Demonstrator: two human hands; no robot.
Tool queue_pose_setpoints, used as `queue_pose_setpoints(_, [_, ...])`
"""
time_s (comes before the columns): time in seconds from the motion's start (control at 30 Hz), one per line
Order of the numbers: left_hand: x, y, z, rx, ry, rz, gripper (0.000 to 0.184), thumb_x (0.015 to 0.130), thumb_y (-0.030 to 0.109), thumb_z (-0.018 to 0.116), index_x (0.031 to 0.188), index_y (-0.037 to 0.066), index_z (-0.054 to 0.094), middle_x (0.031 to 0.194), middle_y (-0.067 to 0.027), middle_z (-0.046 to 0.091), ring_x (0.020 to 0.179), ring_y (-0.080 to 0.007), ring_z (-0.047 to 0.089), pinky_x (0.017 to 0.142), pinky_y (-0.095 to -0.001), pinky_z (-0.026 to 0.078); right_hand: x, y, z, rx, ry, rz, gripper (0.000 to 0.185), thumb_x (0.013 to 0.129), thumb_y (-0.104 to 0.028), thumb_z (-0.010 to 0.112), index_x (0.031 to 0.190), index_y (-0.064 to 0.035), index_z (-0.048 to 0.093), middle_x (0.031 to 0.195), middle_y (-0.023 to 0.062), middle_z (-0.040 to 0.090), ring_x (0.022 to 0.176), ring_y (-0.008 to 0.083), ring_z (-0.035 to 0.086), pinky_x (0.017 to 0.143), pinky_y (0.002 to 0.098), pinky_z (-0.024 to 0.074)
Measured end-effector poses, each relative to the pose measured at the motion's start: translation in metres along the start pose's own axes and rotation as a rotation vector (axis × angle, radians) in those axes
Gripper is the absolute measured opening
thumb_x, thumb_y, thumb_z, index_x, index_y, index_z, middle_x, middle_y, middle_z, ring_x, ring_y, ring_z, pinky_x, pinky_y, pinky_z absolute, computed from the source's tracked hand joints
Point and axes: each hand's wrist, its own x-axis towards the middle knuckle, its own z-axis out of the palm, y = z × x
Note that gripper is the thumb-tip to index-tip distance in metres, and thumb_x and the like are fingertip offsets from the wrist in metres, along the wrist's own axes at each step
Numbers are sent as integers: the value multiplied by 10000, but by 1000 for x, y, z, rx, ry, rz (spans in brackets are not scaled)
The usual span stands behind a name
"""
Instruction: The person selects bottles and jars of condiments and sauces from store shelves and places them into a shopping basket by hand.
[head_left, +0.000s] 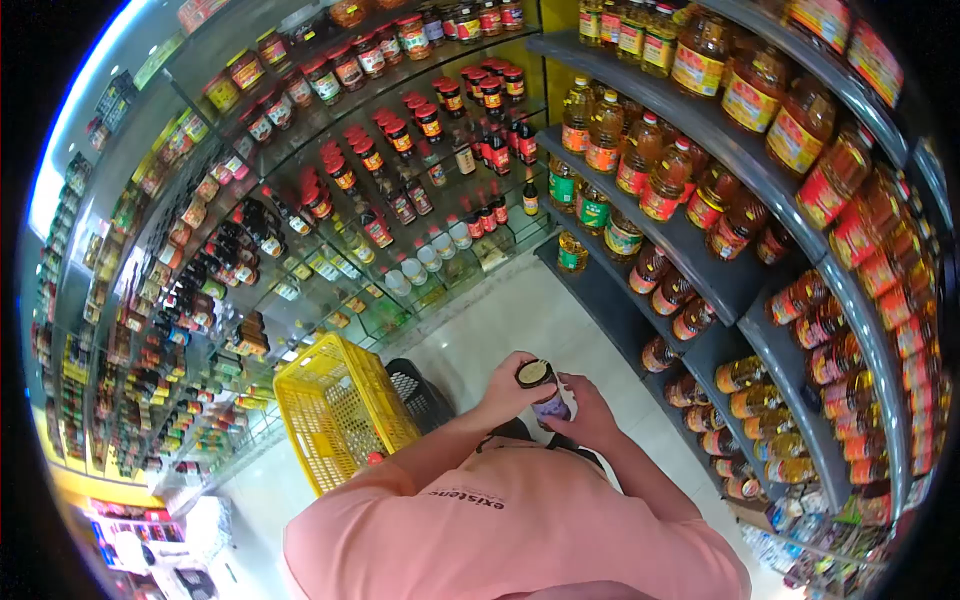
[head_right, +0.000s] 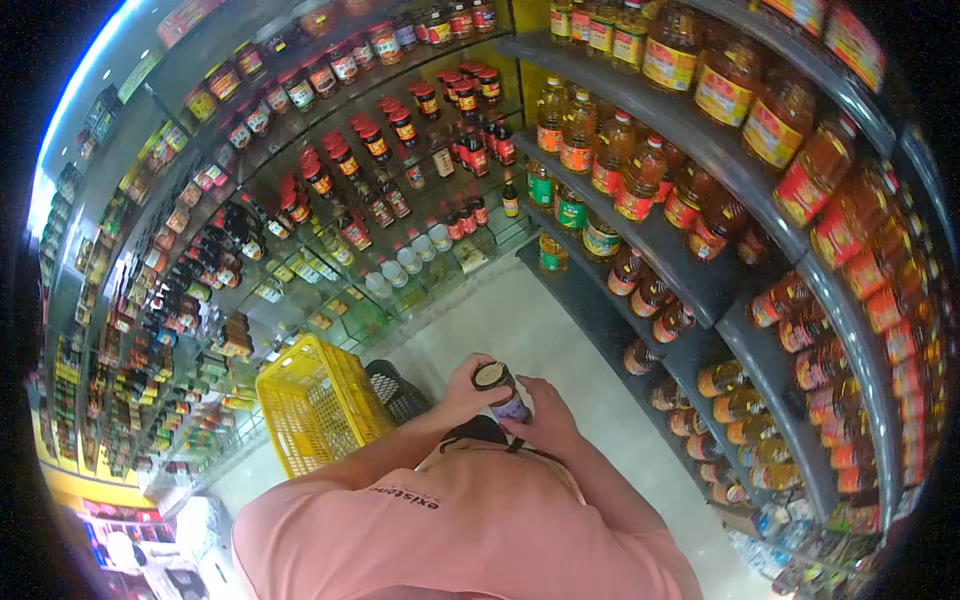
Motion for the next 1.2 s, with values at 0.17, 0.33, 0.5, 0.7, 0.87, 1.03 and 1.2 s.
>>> queue_pose_setpoints(0.17, [40, 6, -13, 112, 55, -11, 518, 758, 202, 882, 1145, 33, 583, 1042, -46, 647, 989, -133, 619, 886, -314, 527, 67, -3, -9, -127, -29, -162, 799, 738, -311, 840, 1390, -26, 476, 1196, 215, 625, 1113, 413, 588, 963, 487, 472])
queue_pose_setpoints(0.33, [92, 11, -47, 221, 218, -25, 556, 753, 223, 890, 1165, 32, 569, 1035, -57, 637, 984, -150, 621, 873, -334, 535, 149, 16, 21, -62, -32, -131, 852, 717, -329, 859, 1400, -30, 447, 1216, 201, 634, 1103, 399, 612, 931, 481, 501])
queue_pose_setpoints(0.5, [162, -4, -108, 141, 293, 98, 682, 726, 262, 902, 1255, 19, 546, 1175, -120, 582, 1033, -218, 604, 897, -342, 516, 252, 9, 30, -214, -54, -164, 876, 685, -338, 898, 1385, -22, 475, 1189, 182, 650, 1080, 355, 639, 929, 445, 517])
queue_pose_setpoints(0.7, [212, 7, -200, -201, 210, 234, 653, 903, 87, 727, 1466, 57, 399, 1265, -102, 557, 997, -170, 586, 852, -308, 511, 391, -13, -1, 187, 168, -125, 863, 678, -217, 923, 1397, -9, 494, 1212, 136, 656, 1110, 228, 637, 986, 380, 496])
queue_pose_setpoints(0.87, [218, -103, -262, -215, 407, -5, 485, 944, 126, 687, 1372, 29, 480, 1069, -79, 653, 885, -144, 638, 794, -288, 519, 535, -37, -50, 419, 369, -416, 880, 745, -103, 880, 1475, -9, 396, 1370, 127, 554, 1268, 237, 543, 1098, 405, 423])
queue_pose_setpoints(1.03, [163, -206, -280, -316, 637, -522, 316, 972, 256, 647, 1181, 24, 595, 915, -95, 699, 734, -170, 671, 616, -270, 506, 662, -103, -103, 521, 409, -626, 822, 827, 2, 794, 1516, -24, 347, 1290, 132, 612, 1179, 218, 618, 1013, 374, 497])
queue_pose_setpoints(1.2, [66, -357, -260, -343, 781, -780, 213, 971, 267, 621, 992, 55, 633, 795, -76, 679, 591, -157, 626, 460, -284, 454, 781, -122, -107, 541, 424, -640, 830, 829, -17, 801, 1524, -52, 347, 1327, 152, 602, 1199, 221, 611, 1014, 364, 493])
